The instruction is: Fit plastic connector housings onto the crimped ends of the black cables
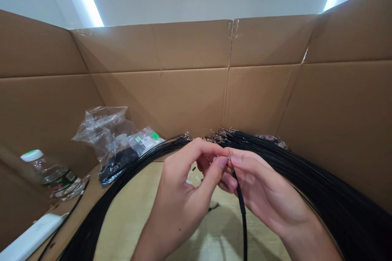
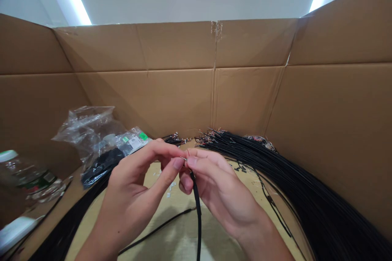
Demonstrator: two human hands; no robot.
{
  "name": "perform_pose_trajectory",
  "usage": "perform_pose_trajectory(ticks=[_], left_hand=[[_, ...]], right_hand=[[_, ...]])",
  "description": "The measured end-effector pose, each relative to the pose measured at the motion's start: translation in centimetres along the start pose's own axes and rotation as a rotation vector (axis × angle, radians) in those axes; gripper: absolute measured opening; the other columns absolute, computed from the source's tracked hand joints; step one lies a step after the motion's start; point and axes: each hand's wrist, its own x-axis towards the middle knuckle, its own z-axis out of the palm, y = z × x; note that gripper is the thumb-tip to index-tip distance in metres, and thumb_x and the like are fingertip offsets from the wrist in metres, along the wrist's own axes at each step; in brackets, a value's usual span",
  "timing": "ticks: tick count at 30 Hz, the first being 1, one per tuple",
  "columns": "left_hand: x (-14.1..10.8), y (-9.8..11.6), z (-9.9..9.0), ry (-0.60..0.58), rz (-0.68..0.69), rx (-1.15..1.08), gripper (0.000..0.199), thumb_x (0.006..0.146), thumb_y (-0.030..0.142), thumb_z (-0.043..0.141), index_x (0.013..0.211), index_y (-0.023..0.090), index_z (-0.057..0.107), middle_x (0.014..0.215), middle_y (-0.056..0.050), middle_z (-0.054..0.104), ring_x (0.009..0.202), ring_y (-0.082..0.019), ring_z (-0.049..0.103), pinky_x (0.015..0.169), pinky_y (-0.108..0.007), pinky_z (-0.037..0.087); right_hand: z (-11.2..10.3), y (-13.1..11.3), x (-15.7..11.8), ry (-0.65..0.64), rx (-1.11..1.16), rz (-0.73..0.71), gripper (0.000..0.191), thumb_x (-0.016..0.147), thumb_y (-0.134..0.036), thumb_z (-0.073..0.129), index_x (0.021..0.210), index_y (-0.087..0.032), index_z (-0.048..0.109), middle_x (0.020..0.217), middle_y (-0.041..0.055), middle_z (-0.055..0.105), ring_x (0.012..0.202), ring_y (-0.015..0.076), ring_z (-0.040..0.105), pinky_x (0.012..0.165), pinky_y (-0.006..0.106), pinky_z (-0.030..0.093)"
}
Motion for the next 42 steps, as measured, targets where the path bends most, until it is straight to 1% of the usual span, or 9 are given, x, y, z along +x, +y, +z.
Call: perform_pose_trajectory(ticks=[6, 10, 12, 15, 19, 23, 29, 36, 42], left_hand=[[0.1, -0.2, -0.1, -0.047, -0.165, -0.122, 0.016, 0.107, 0.017, 0.069, 0.094, 0.023, 0.077, 0.081, 0.003, 0.082, 0.076, -0.012, 0.077, 0.076, -0.021, 0.061], [0.0, -0.2, -0.2, -0.052, -0.193, -0.135, 0.017, 0.107, 0.019, 0.069, 0.093, 0.022, 0.077, 0.084, 0.002, 0.083, 0.078, -0.012, 0.076, 0.077, -0.021, 0.06], [0.0, -0.1, -0.1, -0.029, -0.189, -0.118, 0.016, 0.106, 0.019, 0.07, 0.092, 0.023, 0.078, 0.081, 0.003, 0.081, 0.076, -0.012, 0.074, 0.076, -0.021, 0.059], [0.0, -0.1, 0.1, 0.04, -0.16, -0.06, 0.014, 0.102, 0.017, 0.073, 0.09, 0.024, 0.078, 0.078, 0.004, 0.079, 0.071, -0.01, 0.071, 0.07, -0.018, 0.057], [-0.1, -0.1, 0.2, 0.109, -0.158, -0.032, 0.013, 0.097, 0.018, 0.075, 0.086, 0.023, 0.08, 0.077, 0.003, 0.078, 0.069, -0.011, 0.071, 0.065, -0.018, 0.058], [-0.2, -0.3, 0.2, 0.136, -0.187, -0.026, 0.012, 0.095, 0.018, 0.076, 0.087, 0.024, 0.082, 0.079, 0.003, 0.08, 0.07, -0.012, 0.074, 0.065, -0.018, 0.06], [0.0, -0.2, 0.2, 0.124, -0.197, -0.027, 0.012, 0.095, 0.02, 0.076, 0.085, 0.023, 0.083, 0.077, 0.001, 0.081, 0.066, -0.013, 0.072, 0.062, -0.02, 0.059], [0.2, -0.6, 0.3, 0.083, -0.225, -0.044, 0.01, 0.097, 0.023, 0.076, 0.089, 0.021, 0.082, 0.078, 0.001, 0.08, 0.068, -0.013, 0.069, 0.066, -0.021, 0.057], [0.2, -0.5, 0.5, 0.113, -0.134, 0.011, 0.011, 0.097, 0.018, 0.075, 0.089, 0.023, 0.08, 0.079, 0.003, 0.078, 0.07, -0.013, 0.067, 0.068, -0.021, 0.056]], right_hand=[[0.5, 0.3, 0.1, 0.099, -0.189, -0.197, 0.023, 0.106, -0.037, 0.076, 0.091, -0.02, 0.074, 0.082, -0.0005, 0.056, 0.077, 0.0149, 0.049, 0.074, 0.026, 0.044], [0.5, 0.5, 0.2, 0.107, -0.237, -0.228, 0.026, 0.107, -0.039, 0.076, 0.089, -0.021, 0.07, 0.082, -0.0013, 0.055, 0.076, 0.014, 0.05, 0.072, 0.026, 0.044], [0.4, 0.6, 0.3, 0.113, -0.275, -0.241, 0.027, 0.107, -0.041, 0.075, 0.09, -0.021, 0.068, 0.084, -0.0017, 0.054, 0.076, 0.0136, 0.051, 0.072, 0.026, 0.045], [0.7, 0.9, 0.1, 0.159, -0.434, -0.308, 0.026, 0.11, -0.043, 0.071, 0.093, -0.023, 0.068, 0.089, -0.0013, 0.055, 0.077, 0.0139, 0.052, 0.071, 0.027, 0.046], [1.4, 1.5, -0.3, 0.298, -0.701, -0.462, 0.02, 0.111, -0.036, 0.068, 0.095, -0.024, 0.067, 0.098, 0.0016, 0.059, 0.085, 0.0167, 0.059, 0.074, 0.03, 0.05], [1.8, 2.0, -0.3, 0.345, -0.817, -0.574, 0.016, 0.113, -0.03, 0.064, 0.097, -0.025, 0.067, 0.1, 0.0024, 0.06, 0.089, 0.0178, 0.062, 0.077, 0.033, 0.052], [2.0, 1.9, 0.0, 0.379, -0.773, -0.549, 0.02, 0.112, -0.034, 0.065, 0.094, -0.025, 0.065, 0.095, 0.0016, 0.058, 0.082, 0.0162, 0.061, 0.068, 0.03, 0.05], [1.9, 1.6, -0.1, 0.351, -0.642, -0.451, 0.029, 0.111, -0.045, 0.067, 0.093, -0.023, 0.063, 0.089, 0.0, 0.057, 0.075, 0.0134, 0.057, 0.069, 0.025, 0.052], [1.7, 1.3, -0.1, 0.308, -0.593, -0.399, 0.031, 0.109, -0.048, 0.068, 0.092, -0.022, 0.065, 0.086, -0.0006, 0.057, 0.075, 0.0138, 0.056, 0.069, 0.025, 0.052]])
